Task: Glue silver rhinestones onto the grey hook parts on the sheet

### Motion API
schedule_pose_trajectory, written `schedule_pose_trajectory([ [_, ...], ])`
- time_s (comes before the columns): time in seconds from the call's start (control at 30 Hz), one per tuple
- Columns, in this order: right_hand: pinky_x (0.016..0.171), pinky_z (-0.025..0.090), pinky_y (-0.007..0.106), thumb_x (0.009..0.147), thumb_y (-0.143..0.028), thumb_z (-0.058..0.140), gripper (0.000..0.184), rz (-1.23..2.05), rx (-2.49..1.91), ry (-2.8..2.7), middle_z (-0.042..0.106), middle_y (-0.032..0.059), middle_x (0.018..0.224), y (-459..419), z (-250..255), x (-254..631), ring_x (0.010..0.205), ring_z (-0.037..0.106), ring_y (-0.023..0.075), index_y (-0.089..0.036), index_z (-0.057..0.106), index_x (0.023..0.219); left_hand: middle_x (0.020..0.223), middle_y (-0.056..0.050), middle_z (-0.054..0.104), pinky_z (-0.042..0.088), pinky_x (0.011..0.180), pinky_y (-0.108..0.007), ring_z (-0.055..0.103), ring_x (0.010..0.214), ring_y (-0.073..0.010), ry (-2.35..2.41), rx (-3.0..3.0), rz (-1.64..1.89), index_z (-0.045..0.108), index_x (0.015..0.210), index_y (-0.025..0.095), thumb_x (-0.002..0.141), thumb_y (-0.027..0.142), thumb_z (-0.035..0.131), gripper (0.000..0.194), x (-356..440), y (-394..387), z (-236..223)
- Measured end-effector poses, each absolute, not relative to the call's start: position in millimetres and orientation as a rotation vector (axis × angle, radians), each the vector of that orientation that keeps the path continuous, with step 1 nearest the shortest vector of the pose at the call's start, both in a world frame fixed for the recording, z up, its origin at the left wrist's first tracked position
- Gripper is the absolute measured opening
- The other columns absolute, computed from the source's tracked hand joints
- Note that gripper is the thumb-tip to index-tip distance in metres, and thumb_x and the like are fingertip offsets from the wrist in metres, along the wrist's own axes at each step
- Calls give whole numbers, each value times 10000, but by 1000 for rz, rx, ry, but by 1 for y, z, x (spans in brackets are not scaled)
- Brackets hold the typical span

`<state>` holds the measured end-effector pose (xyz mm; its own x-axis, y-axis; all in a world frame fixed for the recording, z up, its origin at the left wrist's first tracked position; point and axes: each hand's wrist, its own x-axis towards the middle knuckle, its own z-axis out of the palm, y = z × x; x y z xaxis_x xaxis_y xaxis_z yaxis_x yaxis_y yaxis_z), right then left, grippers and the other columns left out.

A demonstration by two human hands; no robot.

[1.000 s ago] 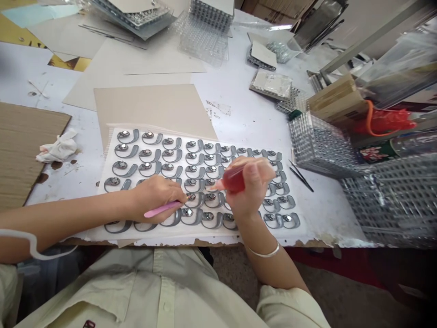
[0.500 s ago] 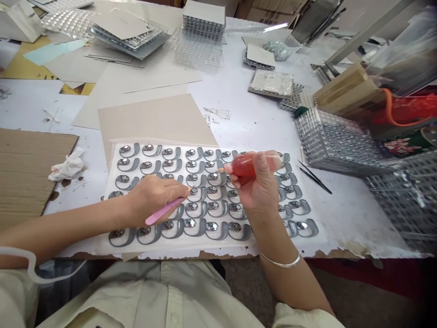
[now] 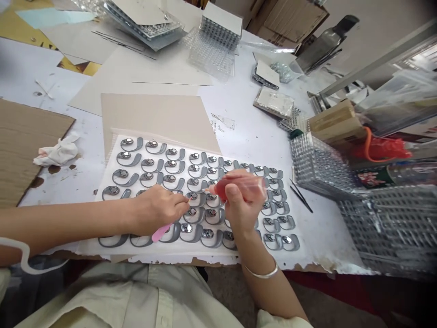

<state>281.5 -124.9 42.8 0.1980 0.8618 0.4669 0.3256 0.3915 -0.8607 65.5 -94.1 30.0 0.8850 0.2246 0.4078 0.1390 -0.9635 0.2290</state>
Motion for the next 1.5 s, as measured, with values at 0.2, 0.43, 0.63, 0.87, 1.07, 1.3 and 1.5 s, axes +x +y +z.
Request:
schedule_pose_trajectory([
  [0.2, 684, 509, 365, 821, -308, 663, 191, 420, -1177, -1487, 632, 18, 587, -123, 43, 272, 772, 605, 201, -234, 669, 646, 878, -147, 701, 543, 457, -257, 636, 566, -160, 262, 3075, 660, 615, 856, 92, 798, 35, 506, 135, 69, -102, 30],
  [0.43, 630, 507, 350, 815, -287, 666, 164, 488, -1195, -1531, 643, 21, 614, -123, 41, 272, 695, 607, 186, -214, 677, 669, 796, -145, 696, 550, 413, -270, 612, 499, -156, 232, 3126, 798, 633, 832, 51, 821, -3, 477, 166, 71, -104, 32],
  [0.63, 638, 514, 338, 805, -284, 678, 197, 535, -1202, -1514, 638, 29, 659, -121, 39, 271, 719, 609, 178, -198, 653, 629, 793, -145, 693, 525, 376, -274, 593, 477, -152, 227, 3101, 820, 631, 847, 37, 807, 3, 504, 138, 71, -105, 31],
  [0.87, 629, 507, 319, 809, -241, 672, 223, 565, -1215, -1526, 616, 26, 676, -122, 37, 269, 714, 595, 163, -193, 627, 596, 783, -134, 690, 509, 355, -281, 578, 462, -147, 237, 3147, 797, 631, 890, 22, 824, 23, 503, 144, 70, -106, 28],
  [1.07, 585, 509, 299, 816, -245, 663, 223, 538, -1229, -1521, 597, 16, 667, -121, 38, 268, 657, 596, 146, -188, 587, 614, 770, -119, 683, 521, 369, -273, 581, 468, -141, 244, 3138, 797, 627, 867, 42, 838, 18, 492, 140, 71, -105, 25],
  [1.3, 557, 510, 296, 810, -210, 658, 113, 526, -1231, -1528, 615, 20, 690, -121, 39, 268, 635, 602, 144, -188, 602, 715, 740, -119, 682, 511, 357, -269, 575, 456, -139, 248, 3135, 812, 630, 854, 35, 841, 19, 498, 133, 72, -105, 24],
  [1.5, 556, 511, 301, 805, -194, 659, 81, 498, -1231, -1531, 604, 11, 674, -120, 39, 268, 659, 607, 154, -193, 596, 754, 780, -141, 693, 503, 345, -271, 573, 452, -142, 213, 3136, 796, 636, 866, 27, 818, 17, 509, 136, 72, -104, 25],
])
